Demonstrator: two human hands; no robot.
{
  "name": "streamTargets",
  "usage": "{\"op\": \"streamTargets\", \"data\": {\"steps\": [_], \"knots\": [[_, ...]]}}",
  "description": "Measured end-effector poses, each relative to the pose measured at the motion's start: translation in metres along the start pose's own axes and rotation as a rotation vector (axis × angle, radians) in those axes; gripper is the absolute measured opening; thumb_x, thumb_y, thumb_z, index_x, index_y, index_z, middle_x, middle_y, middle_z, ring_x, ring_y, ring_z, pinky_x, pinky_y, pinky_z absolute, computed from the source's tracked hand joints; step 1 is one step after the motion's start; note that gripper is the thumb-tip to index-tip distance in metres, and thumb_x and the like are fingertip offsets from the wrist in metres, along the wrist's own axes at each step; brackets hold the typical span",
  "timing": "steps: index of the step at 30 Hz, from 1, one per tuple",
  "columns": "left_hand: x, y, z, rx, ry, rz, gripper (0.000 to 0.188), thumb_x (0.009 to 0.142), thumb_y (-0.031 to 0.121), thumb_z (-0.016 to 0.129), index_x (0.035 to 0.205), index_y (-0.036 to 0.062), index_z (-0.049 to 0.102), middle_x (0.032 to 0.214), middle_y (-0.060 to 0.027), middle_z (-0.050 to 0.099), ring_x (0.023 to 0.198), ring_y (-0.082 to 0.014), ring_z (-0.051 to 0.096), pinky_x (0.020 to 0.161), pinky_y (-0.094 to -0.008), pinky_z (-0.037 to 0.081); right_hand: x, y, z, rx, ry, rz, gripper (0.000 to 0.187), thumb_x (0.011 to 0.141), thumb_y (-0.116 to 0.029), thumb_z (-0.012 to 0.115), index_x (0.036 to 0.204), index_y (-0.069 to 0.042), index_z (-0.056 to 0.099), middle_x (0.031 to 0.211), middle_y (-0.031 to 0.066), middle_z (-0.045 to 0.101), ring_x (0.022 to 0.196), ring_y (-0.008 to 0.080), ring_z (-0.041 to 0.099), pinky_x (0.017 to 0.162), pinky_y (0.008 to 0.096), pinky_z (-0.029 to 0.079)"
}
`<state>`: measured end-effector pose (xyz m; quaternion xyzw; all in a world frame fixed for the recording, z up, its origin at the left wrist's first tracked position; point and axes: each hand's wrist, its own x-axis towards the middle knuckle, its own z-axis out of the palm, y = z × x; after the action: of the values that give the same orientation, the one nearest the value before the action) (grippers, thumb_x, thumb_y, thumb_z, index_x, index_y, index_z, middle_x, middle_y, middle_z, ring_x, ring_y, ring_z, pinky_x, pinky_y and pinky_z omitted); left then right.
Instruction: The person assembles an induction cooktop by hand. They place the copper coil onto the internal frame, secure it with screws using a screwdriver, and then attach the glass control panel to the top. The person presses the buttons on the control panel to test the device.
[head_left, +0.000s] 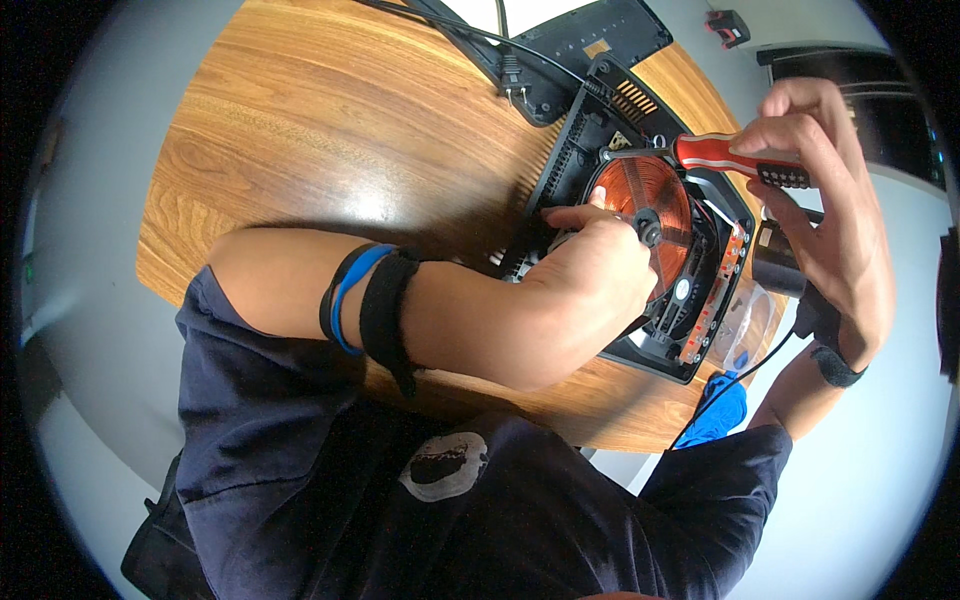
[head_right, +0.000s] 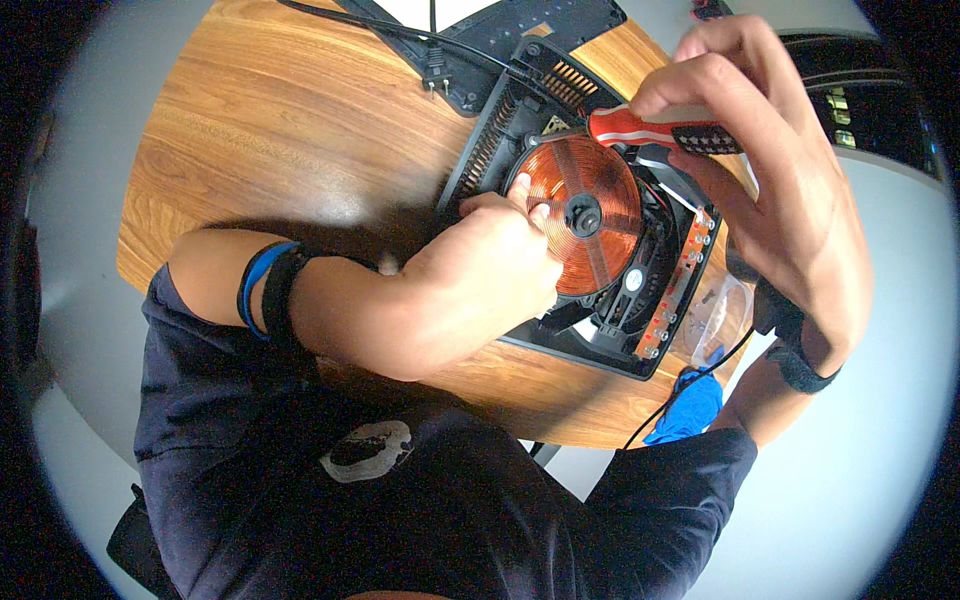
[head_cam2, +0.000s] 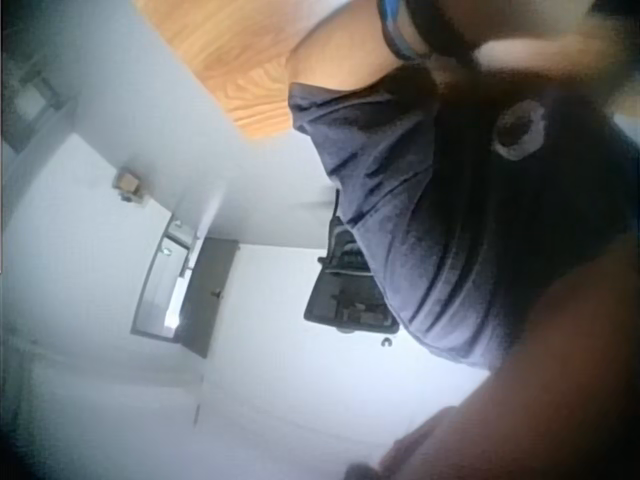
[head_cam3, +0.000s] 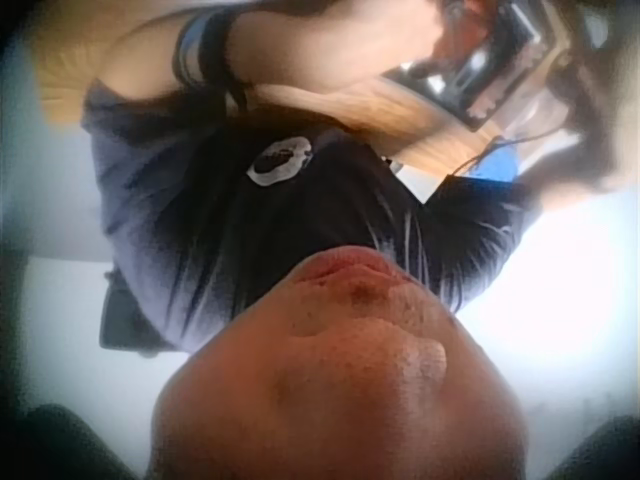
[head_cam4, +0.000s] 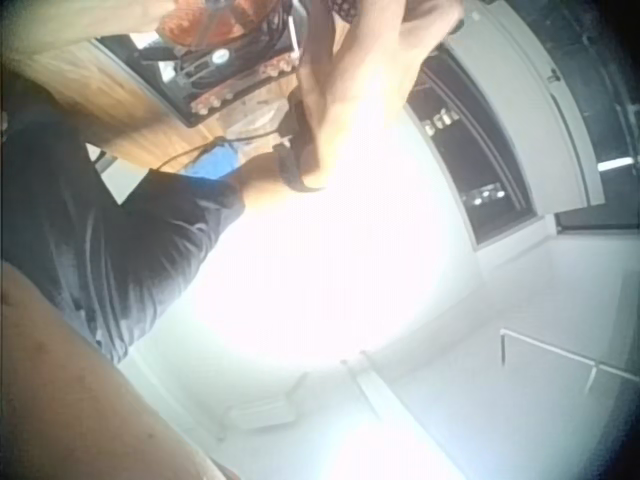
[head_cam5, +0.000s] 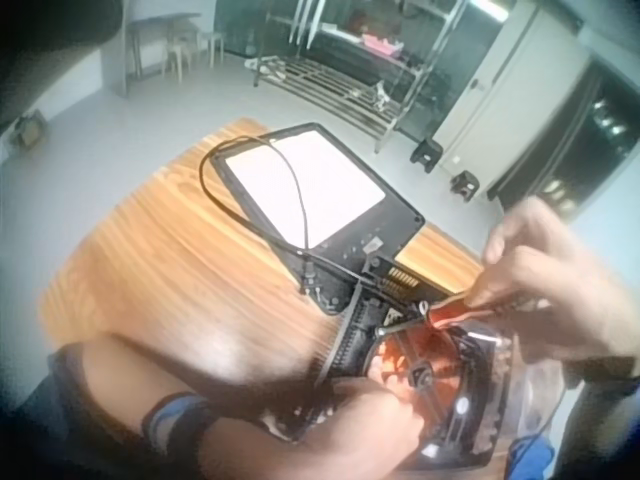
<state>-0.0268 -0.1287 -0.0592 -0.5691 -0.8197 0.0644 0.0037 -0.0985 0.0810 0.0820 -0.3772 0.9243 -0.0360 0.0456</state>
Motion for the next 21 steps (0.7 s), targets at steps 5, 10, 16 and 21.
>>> {"op": "streamTargets", "data": {"steps": [5,10,16,21], "knots": [[0.003,-0.001,0.001,-0.033,-0.017,0.017,0.02,0.096,0.016,0.076,0.104,0.0032,0.089,0.097,-0.0134,0.085,0.085,-0.0288,0.082,0.073,-0.0472,0.066,0.001,-0.002,-0.005,-0.134,-0.003,0.045,0.046,0.092,-0.008,0.089,0.135,-0.005,0.073,0.145,0.0102,0.066,0.117,0.0295,0.077,0.097,0.039,0.068],[0.002,-0.001,0.002,-0.007,-0.002,0.023,0.02,0.095,0.016,0.077,0.103,0.0029,0.089,0.094,-0.0119,0.084,0.082,-0.0282,0.08,0.071,-0.0458,0.065,0.005,-0.019,0.009,-0.147,0.009,0.305,0.052,0.094,-0.024,0.092,0.137,-0.006,0.07,0.144,0.0129,0.066,0.12,0.0311,0.074,0.091,0.0408,0.065],[-0.004,0.0,0.002,0.039,0.053,-0.018,0.02,0.095,0.016,0.077,0.103,0.0031,0.089,0.094,-0.0101,0.083,0.078,-0.0252,0.077,0.068,-0.0421,0.063,-0.003,0.002,-0.004,-0.068,-0.043,0.062,0.049,0.094,-0.009,0.089,0.138,-0.007,0.068,0.141,0.0125,0.065,0.13,0.0316,0.072,0.094,0.0436,0.068],[0.006,-0.001,-0.014,-0.082,-0.201,0.006,0.034,0.098,0.022,0.084,0.128,0.0045,0.086,0.117,-0.0122,0.087,0.107,-0.0316,0.083,0.085,-0.0573,0.071,0.003,-0.012,-0.003,-0.067,-0.008,0.228,0.048,0.098,-0.016,0.088,0.14,-0.006,0.068,0.132,0.013,0.077,0.114,0.029,0.079,0.086,0.0424,0.066]]}}
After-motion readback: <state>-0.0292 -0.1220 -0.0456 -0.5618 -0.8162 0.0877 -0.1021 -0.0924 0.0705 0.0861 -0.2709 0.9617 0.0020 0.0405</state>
